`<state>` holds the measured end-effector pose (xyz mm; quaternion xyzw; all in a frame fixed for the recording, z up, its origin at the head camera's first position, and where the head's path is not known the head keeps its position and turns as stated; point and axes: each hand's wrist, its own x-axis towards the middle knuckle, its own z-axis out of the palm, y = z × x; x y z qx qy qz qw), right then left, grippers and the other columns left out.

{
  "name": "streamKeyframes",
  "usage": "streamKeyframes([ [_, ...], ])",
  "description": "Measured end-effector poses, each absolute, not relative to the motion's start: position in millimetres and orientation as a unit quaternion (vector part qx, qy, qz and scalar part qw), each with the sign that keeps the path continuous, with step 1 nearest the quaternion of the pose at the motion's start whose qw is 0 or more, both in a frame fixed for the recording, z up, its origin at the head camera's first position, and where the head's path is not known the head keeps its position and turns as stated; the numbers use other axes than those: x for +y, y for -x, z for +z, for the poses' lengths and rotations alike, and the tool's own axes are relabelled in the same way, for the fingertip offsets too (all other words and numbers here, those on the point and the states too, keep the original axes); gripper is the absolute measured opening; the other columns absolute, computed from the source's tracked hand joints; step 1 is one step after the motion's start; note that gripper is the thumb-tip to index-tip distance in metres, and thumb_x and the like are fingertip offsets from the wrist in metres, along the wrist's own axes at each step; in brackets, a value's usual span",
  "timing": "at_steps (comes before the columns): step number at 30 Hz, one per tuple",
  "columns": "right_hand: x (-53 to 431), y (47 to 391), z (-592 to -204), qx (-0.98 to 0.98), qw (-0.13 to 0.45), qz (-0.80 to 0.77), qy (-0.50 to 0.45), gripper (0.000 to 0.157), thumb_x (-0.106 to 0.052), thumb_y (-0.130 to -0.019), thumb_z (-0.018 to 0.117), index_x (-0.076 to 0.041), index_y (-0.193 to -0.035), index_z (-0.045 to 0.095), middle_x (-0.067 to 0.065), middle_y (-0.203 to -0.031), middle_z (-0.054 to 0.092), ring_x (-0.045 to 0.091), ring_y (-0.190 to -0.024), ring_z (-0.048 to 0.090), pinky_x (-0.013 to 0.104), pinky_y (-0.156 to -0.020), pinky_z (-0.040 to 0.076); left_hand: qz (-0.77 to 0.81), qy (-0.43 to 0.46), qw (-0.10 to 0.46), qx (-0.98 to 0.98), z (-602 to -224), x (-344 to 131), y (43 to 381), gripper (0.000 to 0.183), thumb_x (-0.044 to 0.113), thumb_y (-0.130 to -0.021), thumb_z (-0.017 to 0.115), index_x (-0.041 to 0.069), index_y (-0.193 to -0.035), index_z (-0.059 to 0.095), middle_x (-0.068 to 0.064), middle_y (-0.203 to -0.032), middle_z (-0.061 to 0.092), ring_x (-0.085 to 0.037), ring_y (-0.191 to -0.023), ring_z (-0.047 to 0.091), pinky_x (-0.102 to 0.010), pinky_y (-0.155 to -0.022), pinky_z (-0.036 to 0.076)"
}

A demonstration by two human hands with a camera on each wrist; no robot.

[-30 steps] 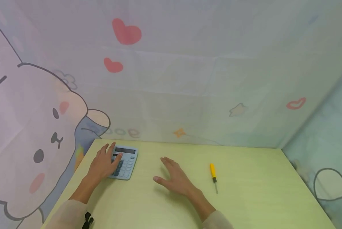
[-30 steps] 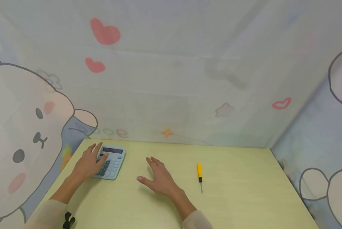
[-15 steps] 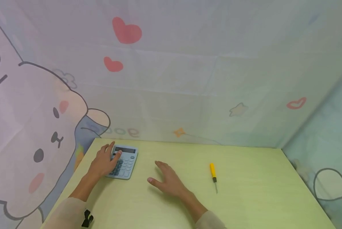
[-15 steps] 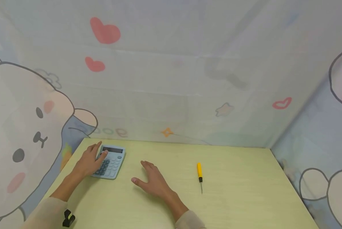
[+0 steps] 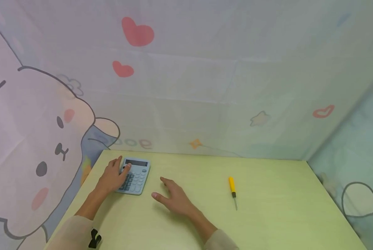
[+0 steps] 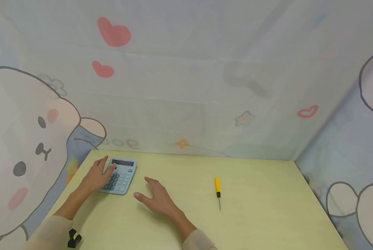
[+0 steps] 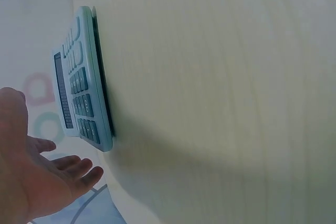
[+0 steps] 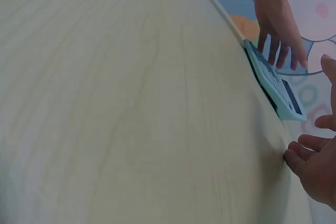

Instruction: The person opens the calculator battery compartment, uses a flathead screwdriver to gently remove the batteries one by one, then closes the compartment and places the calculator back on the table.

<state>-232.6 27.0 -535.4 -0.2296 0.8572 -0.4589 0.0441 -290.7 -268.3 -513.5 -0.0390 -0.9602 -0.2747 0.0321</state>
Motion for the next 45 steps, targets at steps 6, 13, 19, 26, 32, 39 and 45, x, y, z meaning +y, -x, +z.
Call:
streamKeyframes([
  [6,18,231,-537,0.81,0.085,-0.541,0.211,0.075,-0.059,-0.095,0.055,-0.013,-0.152,0.039,0.003,-0.152,0.045,0.023,-0.135,0.047,0.039,-0.108,0.042,-0.297,0.028,0.021,-0.954,-514,-269,291,0.087,0.06,-0.103,0.025,-0.01,-0.154,0.012,-0.04,-0.152,0.02,-0.058,-0.137,0.024,-0.07,-0.106,0.026],
  [13,6,228,-533,0.762,0.13,-0.606,0.189,0.072,-0.054,-0.096,0.058,-0.01,-0.15,0.041,0.008,-0.15,0.047,0.025,-0.13,0.052,0.038,-0.105,0.044,-0.306,0.013,0.009,-0.952,-512,-267,289,0.09,0.061,-0.103,0.022,-0.015,-0.151,0.014,-0.041,-0.152,0.021,-0.057,-0.139,0.021,-0.068,-0.109,0.022],
  [19,-7,228,-534,0.726,0.152,-0.647,0.176,0.072,-0.048,-0.098,0.058,-0.001,-0.149,0.04,0.016,-0.148,0.047,0.027,-0.13,0.052,0.041,-0.104,0.045,-0.308,0.007,0.002,-0.951,-510,-264,289,0.089,0.059,-0.104,0.022,-0.018,-0.149,0.018,-0.042,-0.15,0.022,-0.057,-0.138,0.022,-0.066,-0.111,0.022],
  [26,-17,227,-534,0.693,0.173,-0.681,0.162,0.073,-0.046,-0.099,0.056,0.001,-0.151,0.035,0.018,-0.153,0.041,0.029,-0.138,0.043,0.043,-0.109,0.041,-0.328,0.011,-0.001,-0.944,-505,-261,286,0.088,0.058,-0.105,0.021,-0.018,-0.148,0.02,-0.04,-0.151,0.023,-0.056,-0.139,0.022,-0.065,-0.112,0.022],
  [32,-24,228,-533,0.671,0.185,-0.703,0.147,0.076,-0.043,-0.098,0.059,0.003,-0.152,0.032,0.021,-0.154,0.037,0.029,-0.141,0.039,0.041,-0.109,0.041,-0.339,0.012,0.004,-0.941,-503,-258,286,0.088,0.058,-0.104,0.021,-0.019,-0.147,0.022,-0.041,-0.149,0.027,-0.055,-0.138,0.026,-0.063,-0.112,0.024],
  [39,-27,228,-535,0.652,0.204,-0.716,0.145,0.078,-0.044,-0.097,0.061,0.002,-0.153,0.03,0.017,-0.155,0.037,0.025,-0.139,0.042,0.038,-0.106,0.044,-0.338,0.009,-0.002,-0.941,-504,-257,287,0.088,0.059,-0.104,0.023,-0.017,-0.149,0.022,-0.039,-0.15,0.028,-0.054,-0.138,0.027,-0.064,-0.11,0.026],
  [45,-30,228,-533,0.621,0.23,-0.732,0.163,0.081,-0.045,-0.097,0.06,0.0,-0.155,0.026,0.015,-0.159,0.03,0.028,-0.144,0.034,0.044,-0.109,0.04,-0.376,-0.012,-0.031,-0.926,-500,-255,282,0.09,0.062,-0.103,0.022,-0.014,-0.152,0.017,-0.036,-0.155,0.022,-0.052,-0.142,0.022,-0.063,-0.113,0.022],
])
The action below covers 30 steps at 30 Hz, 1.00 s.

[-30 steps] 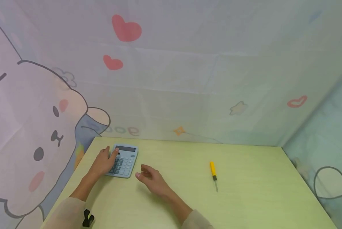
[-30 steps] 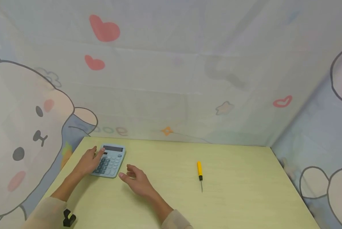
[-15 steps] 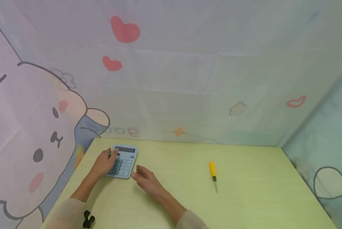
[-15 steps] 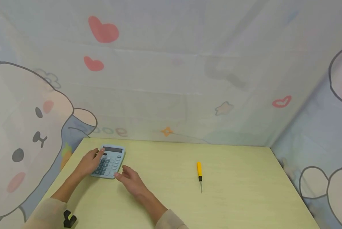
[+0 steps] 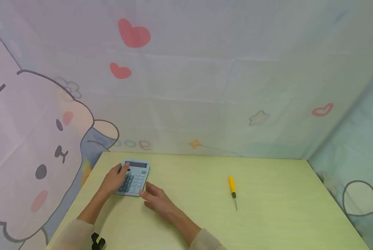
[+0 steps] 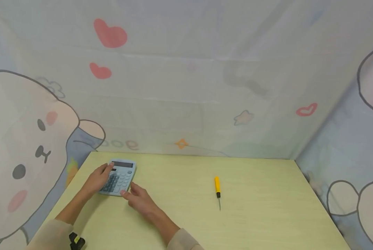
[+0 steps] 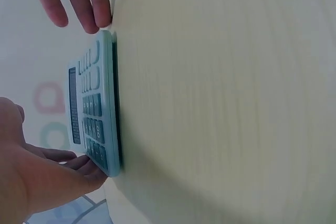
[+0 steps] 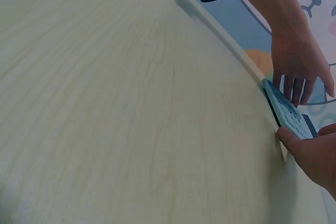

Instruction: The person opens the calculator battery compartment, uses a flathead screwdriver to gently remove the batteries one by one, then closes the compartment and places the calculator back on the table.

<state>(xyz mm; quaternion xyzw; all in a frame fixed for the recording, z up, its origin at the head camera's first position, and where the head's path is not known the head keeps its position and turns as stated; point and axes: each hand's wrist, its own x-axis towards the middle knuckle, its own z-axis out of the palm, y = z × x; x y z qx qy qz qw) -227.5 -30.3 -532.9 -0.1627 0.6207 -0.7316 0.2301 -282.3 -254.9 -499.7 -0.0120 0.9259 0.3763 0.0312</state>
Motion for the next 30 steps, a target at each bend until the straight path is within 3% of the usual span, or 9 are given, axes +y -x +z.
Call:
streamKeyframes([
  [5,-33,226,-533,0.607,0.247,-0.735,0.175,0.081,-0.043,-0.098,0.06,-0.001,-0.156,0.022,0.015,-0.159,0.031,0.027,-0.144,0.035,0.048,-0.109,0.039,0.409,0.04,0.054,0.91,-495,-252,278,0.096,0.069,-0.099,0.021,-0.01,-0.154,0.013,-0.032,-0.157,0.019,-0.05,-0.144,0.019,-0.062,-0.114,0.021],
  [12,-35,224,-533,0.625,0.238,-0.721,0.182,0.079,-0.046,-0.098,0.059,-0.005,-0.156,0.026,0.011,-0.154,0.041,0.016,-0.137,0.044,0.044,-0.11,0.04,0.425,0.049,0.055,0.902,-495,-253,280,0.107,0.078,-0.092,0.021,-0.009,-0.154,0.015,-0.031,-0.157,0.022,-0.05,-0.142,0.025,-0.062,-0.111,0.027],
  [17,-34,220,-530,0.638,0.228,-0.714,0.179,0.072,-0.048,-0.099,0.054,-0.01,-0.156,0.031,0.006,-0.156,0.038,0.019,-0.141,0.038,0.046,-0.112,0.035,0.44,0.047,0.061,0.895,-486,-249,276,0.11,0.08,-0.091,0.024,-0.01,-0.153,0.019,-0.031,-0.155,0.027,-0.048,-0.14,0.031,-0.063,-0.109,0.031],
  [21,-33,219,-527,0.63,0.219,-0.731,0.145,0.073,-0.049,-0.099,0.053,-0.005,-0.154,0.032,0.009,-0.158,0.034,0.025,-0.145,0.032,0.05,-0.115,0.03,0.445,0.047,0.059,0.892,-481,-243,276,0.11,0.081,-0.09,0.025,-0.011,-0.151,0.024,-0.03,-0.151,0.034,-0.046,-0.135,0.037,-0.062,-0.105,0.035],
  [25,-30,220,-527,0.603,0.201,-0.765,0.099,0.082,-0.054,-0.097,0.054,0.0,-0.153,0.03,0.013,-0.158,0.032,0.029,-0.144,0.033,0.049,-0.114,0.032,0.445,0.052,0.067,0.891,-478,-240,276,0.113,0.083,-0.089,0.024,-0.011,-0.152,0.02,-0.031,-0.154,0.028,-0.048,-0.139,0.031,-0.063,-0.109,0.03],
  [30,-24,222,-531,0.589,0.172,-0.786,0.082,0.08,-0.053,-0.097,0.055,0.002,-0.151,0.034,0.015,-0.156,0.034,0.032,-0.142,0.036,0.05,-0.111,0.037,0.455,0.055,0.077,0.885,-474,-235,271,0.115,0.083,-0.088,0.025,-0.011,-0.153,0.015,-0.031,-0.157,0.022,-0.049,-0.142,0.024,-0.064,-0.112,0.025],
])
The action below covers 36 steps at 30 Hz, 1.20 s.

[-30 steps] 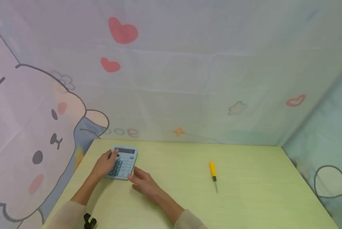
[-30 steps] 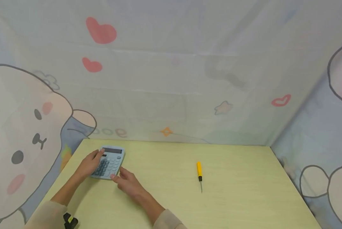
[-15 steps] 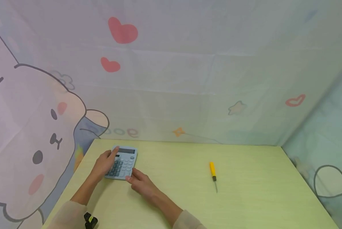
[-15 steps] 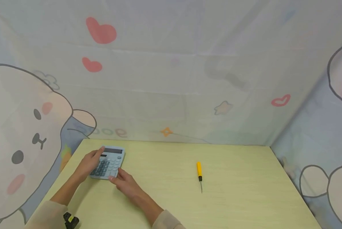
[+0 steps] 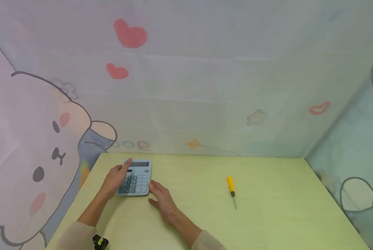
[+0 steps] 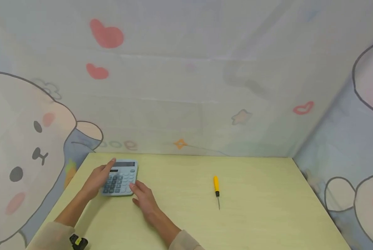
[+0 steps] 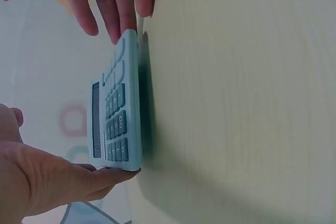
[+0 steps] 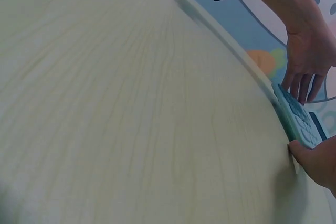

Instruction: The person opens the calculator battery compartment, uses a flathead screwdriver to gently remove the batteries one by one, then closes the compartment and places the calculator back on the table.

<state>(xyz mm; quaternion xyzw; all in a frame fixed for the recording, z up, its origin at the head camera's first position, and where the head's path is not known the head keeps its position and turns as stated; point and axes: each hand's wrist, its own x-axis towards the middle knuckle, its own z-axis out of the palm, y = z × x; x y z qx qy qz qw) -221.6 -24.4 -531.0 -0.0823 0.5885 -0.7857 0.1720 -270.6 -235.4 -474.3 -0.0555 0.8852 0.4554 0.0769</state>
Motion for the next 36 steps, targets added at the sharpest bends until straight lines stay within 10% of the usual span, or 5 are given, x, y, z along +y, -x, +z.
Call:
streamKeyframes([
  [36,36,228,-533,0.607,0.092,-0.788,0.053,0.059,-0.041,-0.098,0.06,0.009,-0.129,0.057,0.025,-0.122,0.061,0.034,-0.109,0.058,0.045,-0.1,0.049,0.52,0.048,0.083,0.849,-466,-176,256,0.107,0.078,-0.092,0.034,-0.009,-0.153,0.021,-0.027,-0.158,0.025,-0.045,-0.145,0.022,-0.061,-0.114,0.023],
])
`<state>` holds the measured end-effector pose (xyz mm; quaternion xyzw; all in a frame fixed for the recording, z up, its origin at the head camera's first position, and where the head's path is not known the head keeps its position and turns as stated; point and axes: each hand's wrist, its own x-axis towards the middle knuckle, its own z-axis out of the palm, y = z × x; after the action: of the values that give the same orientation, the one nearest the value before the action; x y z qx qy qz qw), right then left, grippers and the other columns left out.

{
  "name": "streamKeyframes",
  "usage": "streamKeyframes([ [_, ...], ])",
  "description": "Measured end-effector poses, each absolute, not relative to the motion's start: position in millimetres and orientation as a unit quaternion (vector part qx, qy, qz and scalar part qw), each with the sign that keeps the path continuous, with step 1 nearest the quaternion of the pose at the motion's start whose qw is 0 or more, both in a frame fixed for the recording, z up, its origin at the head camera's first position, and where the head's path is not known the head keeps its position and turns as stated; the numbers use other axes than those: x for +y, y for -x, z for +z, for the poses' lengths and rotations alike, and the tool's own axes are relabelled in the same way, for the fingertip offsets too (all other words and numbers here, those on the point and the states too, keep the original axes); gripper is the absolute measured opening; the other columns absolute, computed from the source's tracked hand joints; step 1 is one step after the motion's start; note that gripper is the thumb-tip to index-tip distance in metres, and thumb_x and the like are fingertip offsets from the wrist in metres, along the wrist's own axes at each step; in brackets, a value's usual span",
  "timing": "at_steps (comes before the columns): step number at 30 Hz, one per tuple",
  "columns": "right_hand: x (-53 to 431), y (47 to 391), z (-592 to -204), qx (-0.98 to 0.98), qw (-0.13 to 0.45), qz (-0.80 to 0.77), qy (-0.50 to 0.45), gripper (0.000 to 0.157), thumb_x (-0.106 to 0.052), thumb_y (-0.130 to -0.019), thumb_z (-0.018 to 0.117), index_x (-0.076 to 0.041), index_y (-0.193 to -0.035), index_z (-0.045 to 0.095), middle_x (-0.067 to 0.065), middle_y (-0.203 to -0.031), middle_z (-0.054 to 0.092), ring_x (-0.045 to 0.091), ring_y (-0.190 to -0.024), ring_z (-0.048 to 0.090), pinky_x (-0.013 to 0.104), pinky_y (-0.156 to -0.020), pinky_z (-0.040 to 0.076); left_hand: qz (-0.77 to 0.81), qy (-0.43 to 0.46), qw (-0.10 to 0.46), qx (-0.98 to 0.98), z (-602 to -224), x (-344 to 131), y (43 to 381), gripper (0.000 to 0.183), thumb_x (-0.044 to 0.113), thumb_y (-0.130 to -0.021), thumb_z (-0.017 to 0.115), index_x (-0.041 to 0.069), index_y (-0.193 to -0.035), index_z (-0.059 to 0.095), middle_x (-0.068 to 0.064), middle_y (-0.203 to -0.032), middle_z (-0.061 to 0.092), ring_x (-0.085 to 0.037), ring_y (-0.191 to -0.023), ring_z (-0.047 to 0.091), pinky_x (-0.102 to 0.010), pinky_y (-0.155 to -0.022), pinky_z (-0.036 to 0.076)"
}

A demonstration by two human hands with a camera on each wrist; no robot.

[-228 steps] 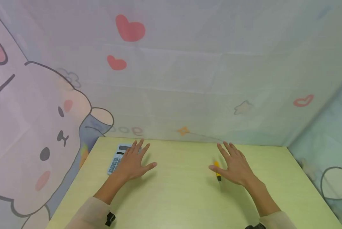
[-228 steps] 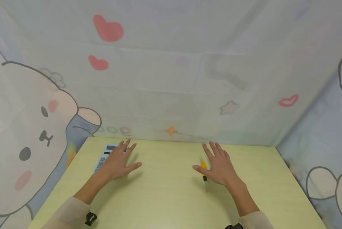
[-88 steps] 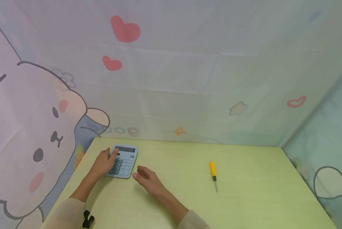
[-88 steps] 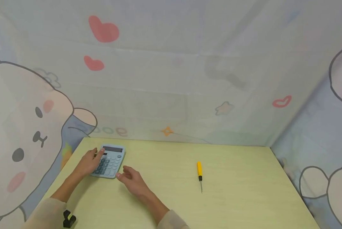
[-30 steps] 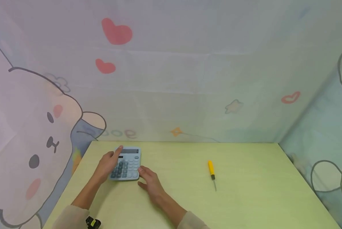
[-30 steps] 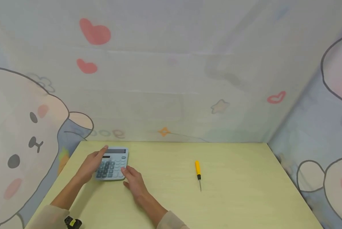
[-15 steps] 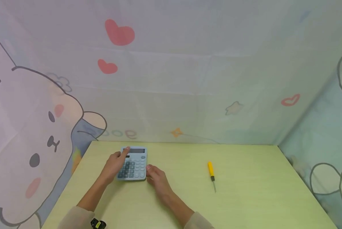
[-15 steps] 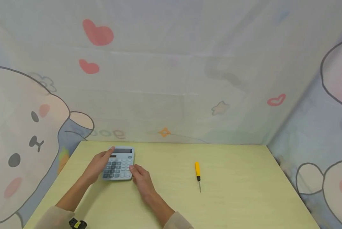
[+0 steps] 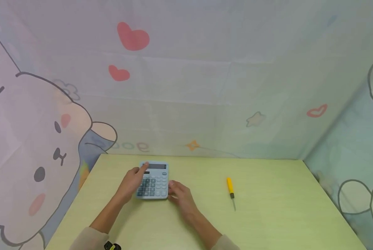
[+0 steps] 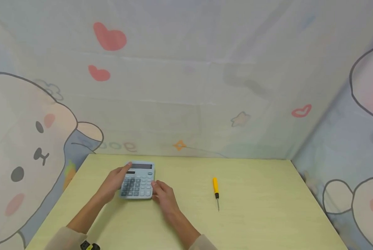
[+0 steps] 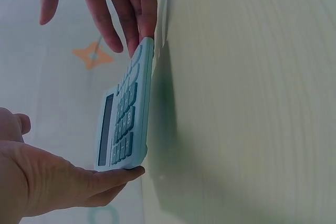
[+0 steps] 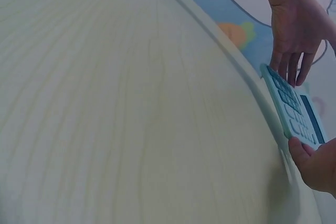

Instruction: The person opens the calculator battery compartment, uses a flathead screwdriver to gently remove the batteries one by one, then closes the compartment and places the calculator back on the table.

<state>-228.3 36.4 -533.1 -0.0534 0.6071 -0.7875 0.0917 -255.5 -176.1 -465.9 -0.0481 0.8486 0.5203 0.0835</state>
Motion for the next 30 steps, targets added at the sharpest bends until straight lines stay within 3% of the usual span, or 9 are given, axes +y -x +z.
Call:
streamKeyframes([
  [12,64,226,-528,0.629,0.103,-0.769,0.049,0.063,-0.046,-0.097,0.059,0.006,-0.134,0.055,0.024,-0.126,0.06,0.04,-0.116,0.056,0.048,-0.098,0.05,0.541,0.035,0.074,0.837,-466,-154,250,0.104,0.075,-0.092,0.04,-0.01,-0.15,0.027,-0.027,-0.156,0.029,-0.045,-0.144,0.026,-0.059,-0.114,0.025],
  [17,72,225,-524,0.633,0.112,-0.764,0.049,0.064,-0.044,-0.097,0.06,0.008,-0.133,0.054,0.025,-0.13,0.058,0.041,-0.118,0.057,0.048,-0.098,0.05,0.554,0.045,0.065,0.829,-469,-146,246,0.101,0.074,-0.092,0.043,-0.008,-0.148,0.033,-0.025,-0.153,0.036,-0.042,-0.141,0.034,-0.059,-0.112,0.029],
  [30,99,221,-523,0.658,0.132,-0.739,0.06,0.067,-0.049,-0.097,0.058,0.004,-0.138,0.053,0.021,-0.136,0.056,0.039,-0.12,0.057,0.049,-0.098,0.05,0.577,0.033,0.063,0.814,-467,-128,235,0.103,0.074,-0.091,0.046,-0.009,-0.149,0.031,-0.025,-0.155,0.032,-0.042,-0.143,0.03,-0.06,-0.113,0.028],
])
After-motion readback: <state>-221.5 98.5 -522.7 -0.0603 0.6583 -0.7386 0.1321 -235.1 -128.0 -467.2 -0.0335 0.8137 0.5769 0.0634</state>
